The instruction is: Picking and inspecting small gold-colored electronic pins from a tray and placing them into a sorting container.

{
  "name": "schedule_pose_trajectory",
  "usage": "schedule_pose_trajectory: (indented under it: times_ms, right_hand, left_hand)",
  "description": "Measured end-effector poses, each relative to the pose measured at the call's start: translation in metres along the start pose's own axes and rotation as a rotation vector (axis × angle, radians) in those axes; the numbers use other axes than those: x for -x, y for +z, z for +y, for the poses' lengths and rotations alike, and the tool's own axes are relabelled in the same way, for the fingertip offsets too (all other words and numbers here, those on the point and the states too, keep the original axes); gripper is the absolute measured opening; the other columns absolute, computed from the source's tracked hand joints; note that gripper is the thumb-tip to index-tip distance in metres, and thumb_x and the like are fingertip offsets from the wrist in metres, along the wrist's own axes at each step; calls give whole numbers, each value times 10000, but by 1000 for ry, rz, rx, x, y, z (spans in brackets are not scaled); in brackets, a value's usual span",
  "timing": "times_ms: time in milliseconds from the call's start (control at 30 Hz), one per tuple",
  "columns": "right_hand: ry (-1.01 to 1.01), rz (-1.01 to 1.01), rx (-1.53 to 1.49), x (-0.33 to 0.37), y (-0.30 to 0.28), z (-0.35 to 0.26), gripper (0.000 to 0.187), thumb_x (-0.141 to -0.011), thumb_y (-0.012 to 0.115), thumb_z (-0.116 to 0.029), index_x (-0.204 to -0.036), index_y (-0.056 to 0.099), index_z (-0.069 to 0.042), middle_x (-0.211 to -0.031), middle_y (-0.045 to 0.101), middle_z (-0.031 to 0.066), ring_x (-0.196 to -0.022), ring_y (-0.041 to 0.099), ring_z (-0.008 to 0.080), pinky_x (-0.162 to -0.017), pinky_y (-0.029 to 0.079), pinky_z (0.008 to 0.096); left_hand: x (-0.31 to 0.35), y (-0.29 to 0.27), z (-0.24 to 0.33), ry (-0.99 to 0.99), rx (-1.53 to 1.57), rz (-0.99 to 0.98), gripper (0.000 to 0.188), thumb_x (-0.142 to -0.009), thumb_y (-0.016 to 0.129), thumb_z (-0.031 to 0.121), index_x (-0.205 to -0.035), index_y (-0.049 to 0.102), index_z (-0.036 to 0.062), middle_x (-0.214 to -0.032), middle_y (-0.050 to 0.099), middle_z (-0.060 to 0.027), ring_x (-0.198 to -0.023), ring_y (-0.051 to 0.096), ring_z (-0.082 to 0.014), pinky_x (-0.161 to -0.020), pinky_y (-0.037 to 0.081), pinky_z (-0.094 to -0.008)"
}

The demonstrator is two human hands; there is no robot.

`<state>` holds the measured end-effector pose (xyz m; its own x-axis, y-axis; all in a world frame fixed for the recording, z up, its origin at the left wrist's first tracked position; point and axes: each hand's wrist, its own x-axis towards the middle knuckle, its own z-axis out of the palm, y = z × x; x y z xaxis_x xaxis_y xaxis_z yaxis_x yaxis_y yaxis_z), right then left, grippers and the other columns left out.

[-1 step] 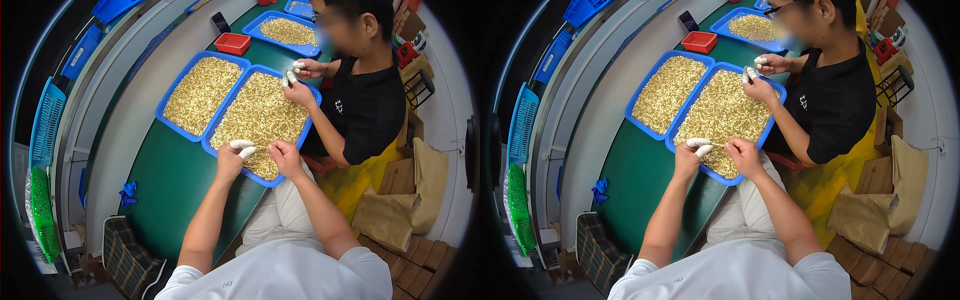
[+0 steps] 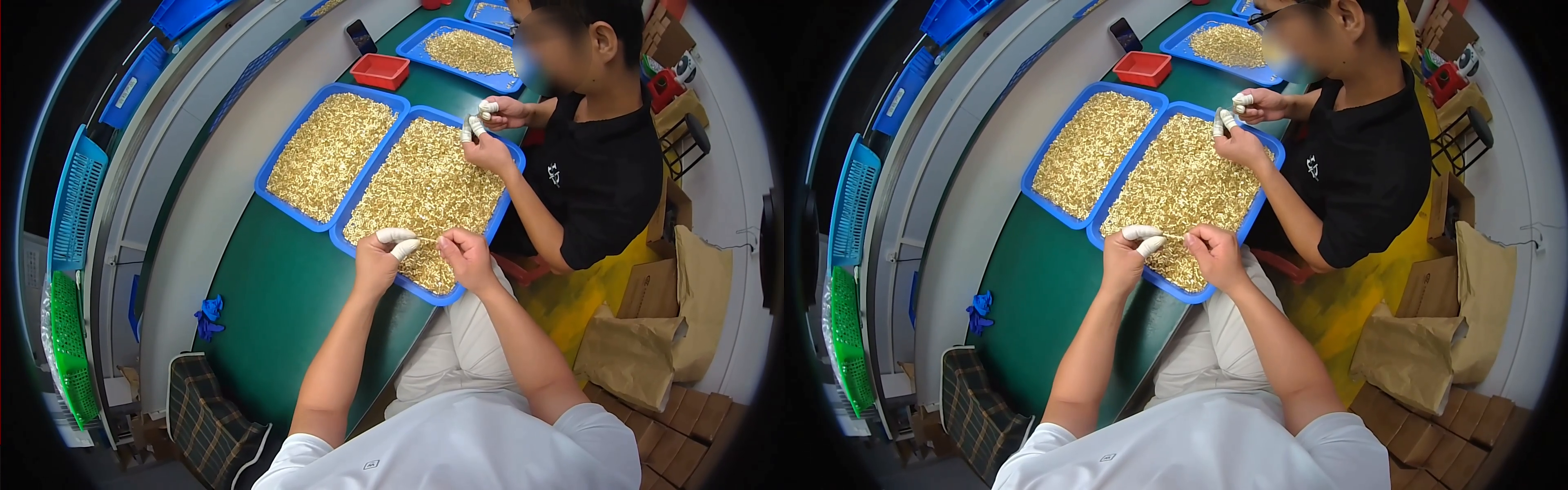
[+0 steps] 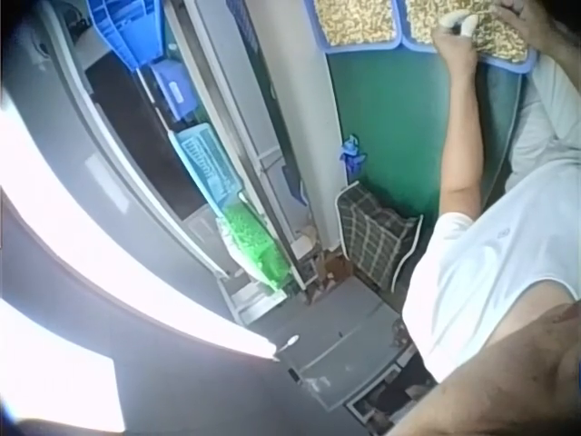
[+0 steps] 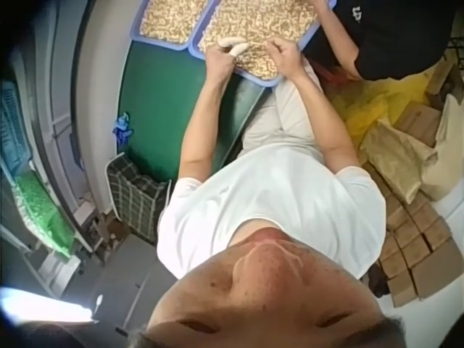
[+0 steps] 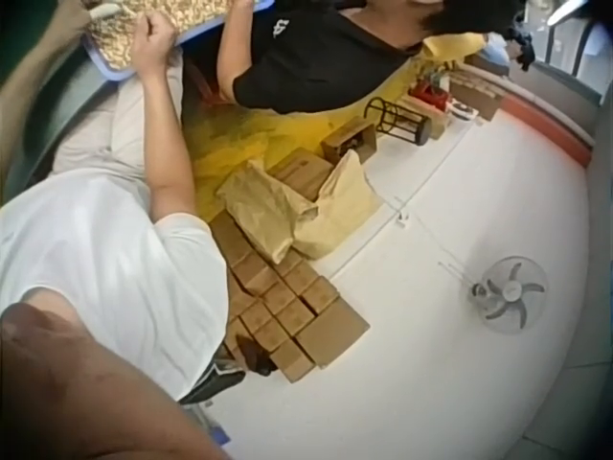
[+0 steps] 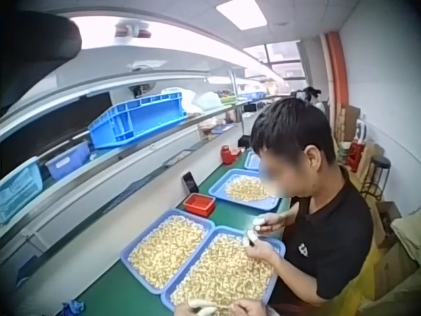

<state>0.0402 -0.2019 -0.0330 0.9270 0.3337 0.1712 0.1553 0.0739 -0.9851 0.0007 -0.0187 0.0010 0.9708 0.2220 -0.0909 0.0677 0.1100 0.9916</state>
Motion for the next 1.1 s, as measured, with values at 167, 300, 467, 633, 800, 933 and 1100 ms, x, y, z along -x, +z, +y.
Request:
schedule_pose_trajectory:
  times_ms: [167, 300, 467, 633, 800, 933, 1100]
  right_hand:
    - [-45, -11, 36, 1, 2, -1, 201, -980, 581, -120, -838, 627, 14, -703, 585, -7, -622, 489, 48, -560, 401, 224]
    - [-55, -11, 49, 0, 0, -4, 200, -974, 588, -119, -832, 631, 16, -696, 578, -3, -622, 487, 53, -558, 397, 230]
    - [-95, -11, 104, -1, 1, -6, 193, -963, 601, -112, -825, 635, 19, -679, 566, 7, -607, 482, 60, -545, 389, 244]
    - [-58, -6, 84, 0, 1, -4, 177, -945, 617, -104, -818, 637, 18, -664, 574, 26, -597, 497, 79, -545, 401, 260]
    - [-57, -11, 114, -1, 1, -2, 155, -927, 629, -92, -816, 643, 15, -651, 580, 47, -588, 511, 96, -547, 411, 275]
    - [-50, -9, 109, -1, 3, -3, 155, -923, 633, -88, -808, 641, 14, -647, 581, 51, -582, 511, 101, -543, 411, 281]
    - [-111, -38, 169, -1, 0, -3, 187, -952, 610, -96, -809, 629, 24, -681, 578, 13, -614, 489, 63, -550, 399, 246]
  left_hand:
    - [-1, -2, -4, 30, -30, 56, 86, -847, 733, -22, -932, 719, -16, -854, 723, -68, -767, 681, -133, -719, 552, -257]
    - [1, -1, -2, 8, -61, -17, 72, -853, 727, -14, -924, 717, -19, -844, 723, -71, -756, 681, -133, -712, 551, -258]
    - [0, -3, -1, -33, -31, -26, 50, -872, 714, 11, -916, 718, -12, -832, 721, -72, -738, 675, -132, -695, 546, -254]
    - [0, -1, -3, -37, 32, -25, 45, -879, 719, 35, -881, 714, -10, -802, 713, -60, -707, 658, -116, -672, 529, -242]
    - [-1, -1, 1, -49, -145, -11, 70, -878, 732, 57, -844, 716, -2, -772, 707, -45, -694, 646, -97, -664, 520, -233]
    - [-1, -3, -5, -30, -140, -8, 69, -868, 744, 55, -840, 715, -1, -766, 705, -38, -701, 648, -93, -653, 521, -234]
    - [-1, 1, -10, -14, -131, -39, 70, -875, 739, 58, -884, 713, -6, -786, 711, -47, -714, 656, -101, -649, 521, -232]
